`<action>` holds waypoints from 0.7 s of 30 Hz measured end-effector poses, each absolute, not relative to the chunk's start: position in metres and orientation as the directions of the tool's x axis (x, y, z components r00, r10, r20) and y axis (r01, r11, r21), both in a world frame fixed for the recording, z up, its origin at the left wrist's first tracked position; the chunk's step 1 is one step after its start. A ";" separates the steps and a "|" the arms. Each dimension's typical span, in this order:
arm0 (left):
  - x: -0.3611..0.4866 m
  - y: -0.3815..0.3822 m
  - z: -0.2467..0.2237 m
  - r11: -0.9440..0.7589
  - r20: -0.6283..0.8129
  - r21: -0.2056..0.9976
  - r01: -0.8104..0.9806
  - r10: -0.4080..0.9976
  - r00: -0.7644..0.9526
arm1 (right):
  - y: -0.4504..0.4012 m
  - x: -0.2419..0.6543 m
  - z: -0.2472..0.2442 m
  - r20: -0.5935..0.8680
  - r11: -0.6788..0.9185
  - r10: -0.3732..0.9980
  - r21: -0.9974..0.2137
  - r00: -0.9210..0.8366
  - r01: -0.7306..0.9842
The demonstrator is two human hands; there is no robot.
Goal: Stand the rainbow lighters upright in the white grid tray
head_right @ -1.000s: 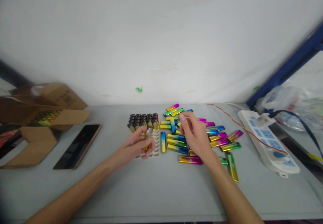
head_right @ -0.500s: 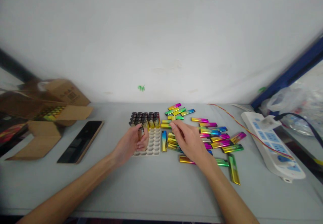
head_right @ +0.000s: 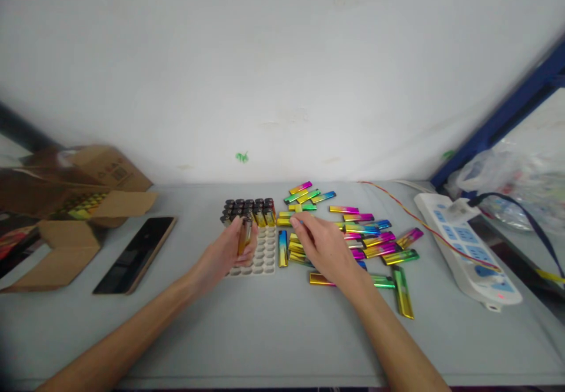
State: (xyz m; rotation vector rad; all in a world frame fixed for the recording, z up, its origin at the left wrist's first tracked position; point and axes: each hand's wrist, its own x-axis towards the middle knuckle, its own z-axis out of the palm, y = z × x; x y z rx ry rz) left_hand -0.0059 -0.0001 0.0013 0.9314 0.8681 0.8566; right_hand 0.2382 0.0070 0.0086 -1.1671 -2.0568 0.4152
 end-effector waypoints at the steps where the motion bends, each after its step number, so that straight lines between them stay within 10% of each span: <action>1: -0.008 -0.001 0.004 0.286 -0.191 0.935 -0.209 0.904 0.382 | 0.007 0.239 0.009 0.432 0.539 0.839 -0.581 -0.330 0.610; 12: -0.024 0.021 0.047 -0.375 0.327 0.874 0.309 0.924 0.197 | 0.009 0.245 0.009 0.453 0.573 0.814 -0.521 -0.365 0.633; 21: -0.025 0.047 0.041 -0.682 0.387 0.375 0.629 0.731 0.562 | 0.012 0.253 0.012 0.523 0.597 0.784 -0.483 -0.335 0.641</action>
